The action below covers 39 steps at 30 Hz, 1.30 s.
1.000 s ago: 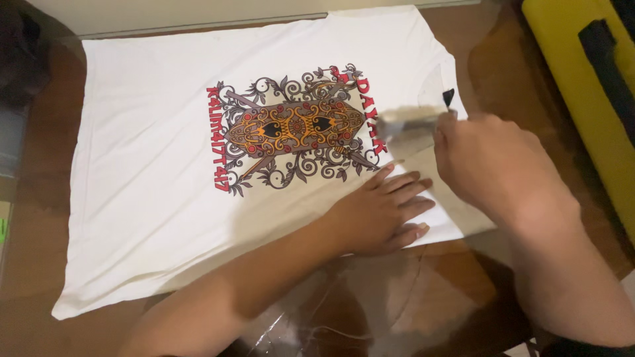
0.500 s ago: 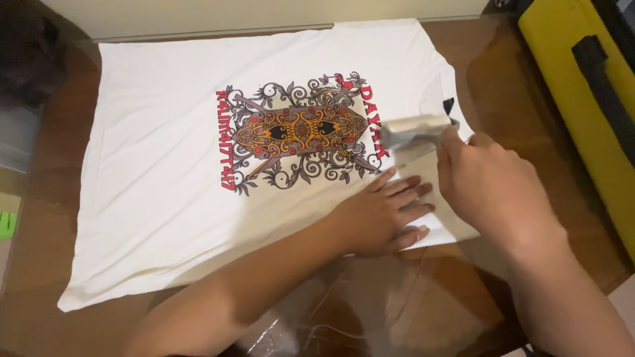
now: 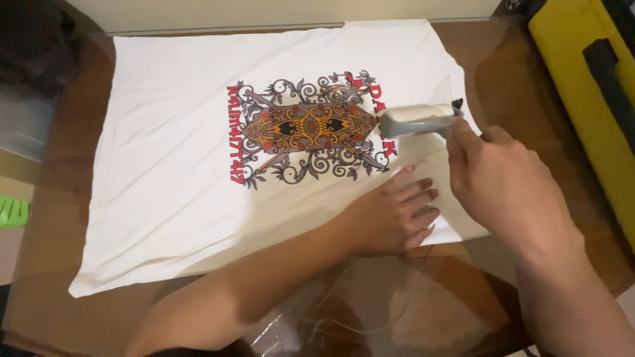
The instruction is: The person uses a lint roller to remove debris from a white graphic t-shirt spread on a wooden table, repeatedly rolling the tool over various sections of the garment while smoothing the fabric by hand.
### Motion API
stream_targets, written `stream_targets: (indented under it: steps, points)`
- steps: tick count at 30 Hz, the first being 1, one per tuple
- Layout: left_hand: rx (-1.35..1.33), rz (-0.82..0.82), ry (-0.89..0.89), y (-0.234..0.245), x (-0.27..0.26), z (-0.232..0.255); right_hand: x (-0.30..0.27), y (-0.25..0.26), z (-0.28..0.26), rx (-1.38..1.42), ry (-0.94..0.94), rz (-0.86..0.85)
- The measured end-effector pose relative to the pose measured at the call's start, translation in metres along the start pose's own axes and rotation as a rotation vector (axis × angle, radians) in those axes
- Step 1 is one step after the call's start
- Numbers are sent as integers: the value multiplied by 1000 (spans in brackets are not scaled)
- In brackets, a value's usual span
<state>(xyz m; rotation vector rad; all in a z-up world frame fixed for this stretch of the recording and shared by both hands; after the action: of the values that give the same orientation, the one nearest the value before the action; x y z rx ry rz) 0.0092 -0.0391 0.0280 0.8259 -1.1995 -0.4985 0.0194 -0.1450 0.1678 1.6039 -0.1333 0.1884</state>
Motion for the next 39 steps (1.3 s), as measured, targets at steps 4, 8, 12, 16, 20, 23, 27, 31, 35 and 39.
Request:
stream_targets:
  steps: [4,8,12,16,20,23,27,31,35,39]
  points:
    - [-36,-13,-32,-8,-3,2,5,-9,-13,28,79,-18]
    - [-203,-17,-1,-15,-7,-5,25,-23,-22,4,93,-70]
    - [-236,-10,14,-16,-9,-9,51,-37,-26,-32,116,-51]
    - [-239,20,3,-15,-9,-8,88,-55,-32,24,122,38]
    - [-218,36,14,-17,-10,-7,108,-60,-39,54,89,56]
    - [-182,27,12,-20,-10,-7,105,-54,-36,-6,2,-68]
    - [-225,48,28,-21,-10,-7,94,-50,-34,-43,1,-104]
    - [-216,22,30,-23,-11,-9,104,-70,-37,-5,62,19]
    - [-234,-17,40,-24,-10,-8,107,-74,-39,-62,104,42]
    - [-234,-6,44,-24,-9,-8,80,-42,-34,-78,59,-94]
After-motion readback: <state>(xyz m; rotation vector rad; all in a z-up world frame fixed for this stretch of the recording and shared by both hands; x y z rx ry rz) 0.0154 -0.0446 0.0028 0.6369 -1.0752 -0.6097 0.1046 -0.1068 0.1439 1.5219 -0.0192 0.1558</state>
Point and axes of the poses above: each hand's wrist, its own x-axis towards the middle knuckle, its own y-axis out of the back of the hand, z = x × y, the point moved 5 cm from there along x, towards the middle knuckle, and after that the axes turned 2 degrees about -y, right-handed, at the moved point
